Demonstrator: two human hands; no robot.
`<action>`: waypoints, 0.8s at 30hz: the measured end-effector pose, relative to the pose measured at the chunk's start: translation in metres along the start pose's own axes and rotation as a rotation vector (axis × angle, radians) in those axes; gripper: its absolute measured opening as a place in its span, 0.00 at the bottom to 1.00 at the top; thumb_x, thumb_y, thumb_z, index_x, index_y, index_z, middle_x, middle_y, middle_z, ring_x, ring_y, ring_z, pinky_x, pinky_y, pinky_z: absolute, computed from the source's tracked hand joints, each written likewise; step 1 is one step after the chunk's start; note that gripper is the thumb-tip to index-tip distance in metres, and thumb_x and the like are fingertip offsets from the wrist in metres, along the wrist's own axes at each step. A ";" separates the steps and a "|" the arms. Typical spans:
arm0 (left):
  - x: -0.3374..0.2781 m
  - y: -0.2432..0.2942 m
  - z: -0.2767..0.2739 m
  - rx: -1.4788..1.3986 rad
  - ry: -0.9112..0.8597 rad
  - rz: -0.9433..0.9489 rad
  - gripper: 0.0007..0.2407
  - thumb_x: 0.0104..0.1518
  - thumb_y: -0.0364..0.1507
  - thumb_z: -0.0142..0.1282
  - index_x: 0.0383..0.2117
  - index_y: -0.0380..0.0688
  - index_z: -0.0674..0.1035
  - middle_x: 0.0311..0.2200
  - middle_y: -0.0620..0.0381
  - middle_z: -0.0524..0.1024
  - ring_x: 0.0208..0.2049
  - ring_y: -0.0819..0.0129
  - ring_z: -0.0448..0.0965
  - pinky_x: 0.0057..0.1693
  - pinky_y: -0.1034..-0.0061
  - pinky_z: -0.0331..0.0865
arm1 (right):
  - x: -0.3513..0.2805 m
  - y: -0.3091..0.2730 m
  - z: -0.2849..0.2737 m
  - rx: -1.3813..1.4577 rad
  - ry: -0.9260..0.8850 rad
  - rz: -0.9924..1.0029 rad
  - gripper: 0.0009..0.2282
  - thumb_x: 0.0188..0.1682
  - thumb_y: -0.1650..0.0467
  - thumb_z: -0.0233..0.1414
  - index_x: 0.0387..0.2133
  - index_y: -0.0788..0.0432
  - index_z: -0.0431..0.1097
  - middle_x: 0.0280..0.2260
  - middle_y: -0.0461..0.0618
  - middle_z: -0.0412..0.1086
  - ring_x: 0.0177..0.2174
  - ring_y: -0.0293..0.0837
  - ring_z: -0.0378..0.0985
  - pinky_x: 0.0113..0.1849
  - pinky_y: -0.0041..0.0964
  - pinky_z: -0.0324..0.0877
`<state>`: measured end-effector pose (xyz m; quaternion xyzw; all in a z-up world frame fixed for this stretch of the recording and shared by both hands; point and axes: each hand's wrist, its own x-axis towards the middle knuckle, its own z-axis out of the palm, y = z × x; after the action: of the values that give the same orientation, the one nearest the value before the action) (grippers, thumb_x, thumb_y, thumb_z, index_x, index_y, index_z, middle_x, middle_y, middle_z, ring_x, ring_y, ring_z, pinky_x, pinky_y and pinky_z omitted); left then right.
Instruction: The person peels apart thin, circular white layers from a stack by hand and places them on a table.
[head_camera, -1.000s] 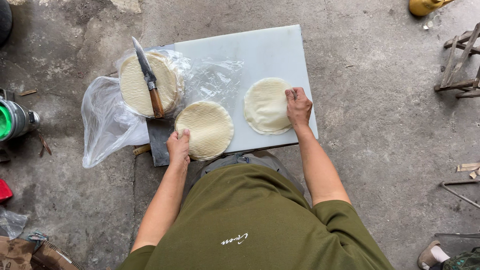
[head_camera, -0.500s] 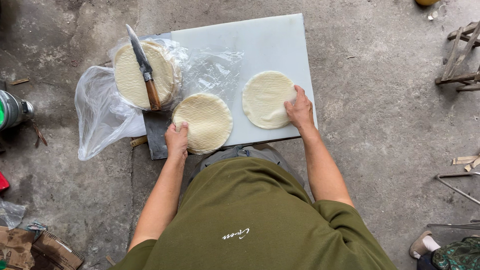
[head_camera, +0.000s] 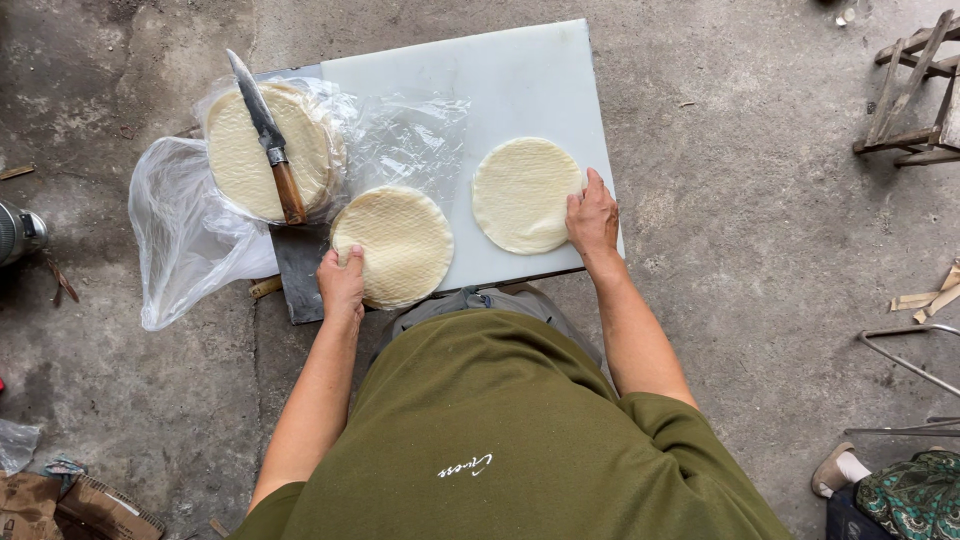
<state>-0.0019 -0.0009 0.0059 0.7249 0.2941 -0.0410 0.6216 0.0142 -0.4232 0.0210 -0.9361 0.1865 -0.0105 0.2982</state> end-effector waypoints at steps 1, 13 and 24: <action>0.000 0.000 0.000 0.002 0.002 -0.003 0.10 0.61 0.29 0.61 0.43 0.35 0.81 0.37 0.56 0.82 0.36 0.76 0.77 0.44 0.78 0.72 | 0.000 -0.001 -0.002 0.026 0.003 0.018 0.23 0.51 0.71 0.55 0.59 0.68 0.61 0.43 0.65 0.73 0.43 0.57 0.79 0.48 0.49 0.72; -0.002 0.001 0.001 -0.025 0.002 -0.009 0.09 0.62 0.29 0.60 0.42 0.35 0.80 0.37 0.57 0.82 0.36 0.76 0.78 0.43 0.78 0.73 | 0.011 -0.040 -0.039 0.992 0.068 0.212 0.10 0.56 0.66 0.56 0.39 0.63 0.74 0.30 0.47 0.74 0.26 0.34 0.73 0.29 0.26 0.73; 0.001 -0.004 0.002 -0.018 0.017 0.021 0.09 0.61 0.29 0.61 0.42 0.35 0.80 0.36 0.56 0.82 0.35 0.77 0.78 0.43 0.78 0.73 | 0.023 -0.085 -0.048 0.114 0.061 -0.510 0.08 0.58 0.68 0.56 0.37 0.61 0.78 0.28 0.50 0.76 0.26 0.40 0.77 0.26 0.32 0.75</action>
<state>-0.0026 -0.0027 0.0013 0.7228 0.2919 -0.0256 0.6259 0.0587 -0.3935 0.1060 -0.9337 -0.0476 -0.1242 0.3324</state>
